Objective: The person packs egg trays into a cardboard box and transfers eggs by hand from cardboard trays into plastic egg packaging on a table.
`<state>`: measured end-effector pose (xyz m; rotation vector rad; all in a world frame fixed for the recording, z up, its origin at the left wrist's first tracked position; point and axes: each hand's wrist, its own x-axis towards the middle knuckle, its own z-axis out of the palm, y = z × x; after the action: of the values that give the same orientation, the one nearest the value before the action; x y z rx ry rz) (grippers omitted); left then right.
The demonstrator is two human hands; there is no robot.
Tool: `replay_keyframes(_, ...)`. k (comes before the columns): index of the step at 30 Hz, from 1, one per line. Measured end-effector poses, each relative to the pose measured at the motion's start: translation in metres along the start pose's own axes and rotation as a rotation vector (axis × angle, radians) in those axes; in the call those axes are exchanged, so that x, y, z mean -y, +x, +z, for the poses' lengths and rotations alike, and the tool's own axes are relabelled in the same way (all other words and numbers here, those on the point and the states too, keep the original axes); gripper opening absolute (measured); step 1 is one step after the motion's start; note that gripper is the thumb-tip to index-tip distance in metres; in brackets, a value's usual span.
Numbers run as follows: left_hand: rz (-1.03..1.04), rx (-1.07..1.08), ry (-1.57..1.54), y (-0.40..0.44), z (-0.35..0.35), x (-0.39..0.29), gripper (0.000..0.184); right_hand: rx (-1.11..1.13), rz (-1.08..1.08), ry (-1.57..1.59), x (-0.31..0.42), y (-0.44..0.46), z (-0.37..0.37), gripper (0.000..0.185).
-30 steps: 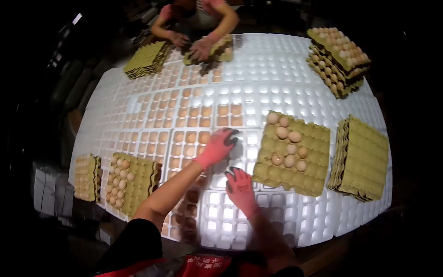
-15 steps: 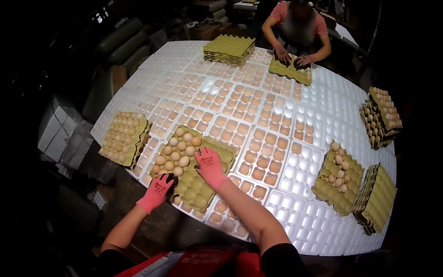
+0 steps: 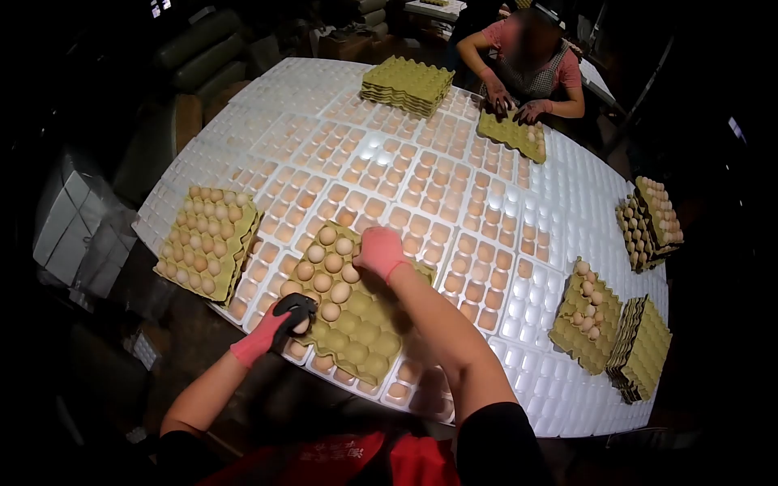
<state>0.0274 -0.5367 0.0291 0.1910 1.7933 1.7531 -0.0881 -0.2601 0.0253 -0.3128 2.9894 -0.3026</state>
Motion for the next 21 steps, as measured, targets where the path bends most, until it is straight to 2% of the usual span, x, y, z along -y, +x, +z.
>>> replay_keyframes(1,0.105,0.024,0.417,0.008,0.005,-0.002,0.038,0.061,0.101,0.189,-0.001,-0.008,-0.023,0.041)
replay_keyframes(3,0.642,-0.037,1.322,0.023,0.019,-0.002,0.04,0.113,0.273,1.13,-0.033,-0.024,-0.023,0.04)
replay_keyframes(4,0.625,0.014,1.491,0.028,0.02,0.006,0.042,0.107,0.156,1.472,-0.047,-0.034,-0.014,0.051)
replay_keyframes(5,0.604,0.072,1.663,0.033,0.02,0.013,0.044,0.054,0.01,1.238,-0.045,-0.038,-0.012,0.053)
replay_keyframes(7,0.532,0.179,1.556,0.047,0.011,-0.003,0.043,-0.057,-0.266,0.765,-0.026,-0.041,-0.019,0.057)
replay_keyframes(8,0.486,0.239,1.5,0.045,0.008,-0.008,0.042,0.068,-0.172,0.676,-0.001,-0.047,-0.03,0.06)
replay_keyframes(9,0.382,0.177,1.121,0.037,0.006,-0.01,0.041,-0.098,-0.372,0.308,0.007,-0.046,-0.015,0.051)
replay_keyframes(11,0.177,0.055,0.379,0.019,-0.003,-0.01,0.039,-0.05,-0.583,-0.159,0.021,-0.026,0.005,0.034)
replay_keyframes(12,-0.077,0.156,-0.204,0.016,-0.019,0.001,0.046,-0.058,-0.539,-0.001,0.024,-0.019,0.013,0.026)
replay_keyframes(13,-0.179,0.147,-0.309,0.006,-0.012,-0.031,0.057,-0.114,-0.541,0.057,0.021,-0.023,0.012,0.022)
replay_keyframes(14,-0.199,0.114,-0.34,0.007,-0.009,-0.044,0.061,-0.169,-0.546,0.115,0.015,-0.024,0.011,0.02)
replay_keyframes(15,-0.075,0.107,-0.21,0.021,-0.004,-0.036,0.066,-0.273,-0.591,0.053,0.003,-0.031,-0.001,0.022)
replay_keyframes(16,0.298,0.076,0.338,0.039,0.002,-0.038,0.071,-0.423,-0.425,0.326,-0.001,-0.042,0.002,0.024)
replay_keyframes(17,0.475,0.017,0.926,0.047,0.017,-0.045,0.071,-0.597,-0.274,0.595,-0.006,-0.059,0.008,0.026)
replay_keyframes(18,0.427,0.012,1.277,0.053,0.026,-0.045,0.067,-0.324,0.003,1.146,-0.024,-0.081,0.002,0.032)
replay_keyframes(19,0.4,-0.001,1.668,0.064,0.025,-0.017,0.056,-0.006,0.262,1.697,-0.035,-0.099,-0.005,0.037)
replay_keyframes(20,0.389,0.051,1.717,0.07,0.029,-0.016,0.05,-0.043,0.363,1.962,-0.037,-0.127,-0.027,0.043)
replay_keyframes(21,0.372,0.092,1.775,0.076,0.029,-0.018,0.045,-0.012,0.279,2.089,-0.073,-0.139,0.01,0.047)
